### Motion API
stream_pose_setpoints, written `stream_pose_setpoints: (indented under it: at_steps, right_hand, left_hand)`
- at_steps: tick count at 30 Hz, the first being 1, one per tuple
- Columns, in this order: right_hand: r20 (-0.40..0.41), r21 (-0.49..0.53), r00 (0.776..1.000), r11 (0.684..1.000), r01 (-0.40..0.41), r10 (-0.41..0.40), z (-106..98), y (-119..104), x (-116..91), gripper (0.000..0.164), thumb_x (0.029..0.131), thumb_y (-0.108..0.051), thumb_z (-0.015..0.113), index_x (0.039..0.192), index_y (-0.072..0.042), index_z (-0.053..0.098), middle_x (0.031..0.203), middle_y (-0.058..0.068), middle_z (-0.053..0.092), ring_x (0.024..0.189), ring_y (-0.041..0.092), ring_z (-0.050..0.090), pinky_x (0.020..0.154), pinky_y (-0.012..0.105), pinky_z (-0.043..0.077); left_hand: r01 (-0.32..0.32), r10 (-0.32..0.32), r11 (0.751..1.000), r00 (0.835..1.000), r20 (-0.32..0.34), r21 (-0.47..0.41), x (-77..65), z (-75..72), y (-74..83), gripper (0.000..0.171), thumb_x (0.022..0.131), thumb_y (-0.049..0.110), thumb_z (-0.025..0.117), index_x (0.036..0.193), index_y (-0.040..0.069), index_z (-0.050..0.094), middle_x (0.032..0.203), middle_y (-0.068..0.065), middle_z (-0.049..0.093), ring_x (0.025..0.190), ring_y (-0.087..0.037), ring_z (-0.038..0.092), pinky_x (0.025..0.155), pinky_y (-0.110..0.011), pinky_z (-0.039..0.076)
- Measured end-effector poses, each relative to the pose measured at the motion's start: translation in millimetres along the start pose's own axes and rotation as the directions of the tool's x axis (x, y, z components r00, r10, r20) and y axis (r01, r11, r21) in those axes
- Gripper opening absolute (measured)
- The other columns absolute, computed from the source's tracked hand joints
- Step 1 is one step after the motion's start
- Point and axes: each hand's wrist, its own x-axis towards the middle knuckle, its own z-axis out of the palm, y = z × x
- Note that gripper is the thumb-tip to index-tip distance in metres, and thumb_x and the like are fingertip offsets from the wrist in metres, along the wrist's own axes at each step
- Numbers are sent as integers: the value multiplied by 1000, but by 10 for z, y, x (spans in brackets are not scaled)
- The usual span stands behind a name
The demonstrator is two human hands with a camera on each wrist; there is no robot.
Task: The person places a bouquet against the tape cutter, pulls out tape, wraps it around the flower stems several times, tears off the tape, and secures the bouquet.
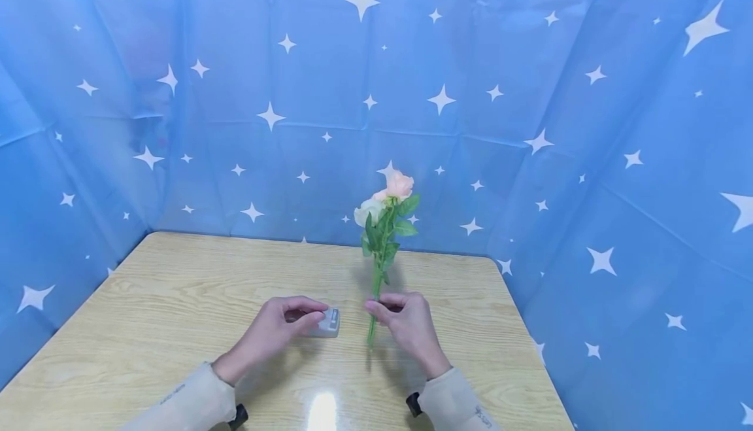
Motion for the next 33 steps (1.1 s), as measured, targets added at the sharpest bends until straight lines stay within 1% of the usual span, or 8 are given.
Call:
stream_pose_setpoints:
  at_steps: [2,7,9,14,17,24,28,33]
  right_hand:
    - [-7,-9,1000,1000,-11,11,-17,18,-3,16,105,-28,90,113,-14,94,106,5,91,88,18,85,88,41,74]
    - [-25,-33,999,999,-35,35,-69,60,-11,18,105,-26,90,115,-12,93,105,6,91,88,17,86,90,45,74]
    - [-33,-50,999,998,-37,35,-91,84,-9,18,105,-26,90,114,-11,93,105,7,91,87,18,85,88,46,74]
    - [-51,-102,998,994,-49,44,-173,151,-9,16,105,-26,90,111,-11,94,102,7,91,86,20,83,82,43,72]
    - [-64,-126,997,990,-58,50,-229,192,-12,13,105,-25,91,109,-13,94,101,5,91,85,17,82,80,39,72]
    - [-83,-170,995,983,-67,54,-332,257,-19,12,104,-25,92,105,-13,94,96,6,89,79,14,77,70,28,64]
    - [-92,-199,995,978,-68,50,-388,278,-33,14,103,-26,93,104,-12,94,94,4,88,78,15,76,68,26,62]
    - [-103,-250,993,965,-84,60,-450,301,-44,16,104,-26,92,104,-11,93,90,4,87,77,15,75,65,27,60]
  left_hand:
    - [7,-7,1000,1000,-4,5,1,-24,-5,24,111,31,83,129,15,89,132,-9,88,105,-15,81,85,-19,65]
    - [22,-21,999,1000,-14,25,-5,-88,-14,26,111,30,83,130,14,88,132,-7,88,105,-14,80,84,-19,64]
    - [26,-26,999,999,-20,36,-7,-113,-19,25,111,29,84,130,14,88,131,-7,88,106,-14,80,84,-19,63]
    - [37,-35,997,999,-40,67,-18,-177,-33,22,111,28,84,129,17,89,128,-5,88,105,-13,79,81,-19,62]
    - [49,-44,994,997,-59,95,-24,-218,-42,22,111,28,83,129,18,89,125,-3,89,103,-13,78,78,-20,62]
    - [87,-68,984,990,-123,156,-19,-305,-90,18,111,25,84,127,23,90,125,4,88,106,-11,78,82,-23,65]
    - [80,-58,983,989,-137,166,-21,-371,-139,20,110,26,84,129,21,89,127,2,87,107,-12,78,81,-23,66]
    - [73,-40,975,987,-157,209,-29,-485,-187,19,111,24,84,129,23,88,132,0,87,107,-13,79,83,-23,66]
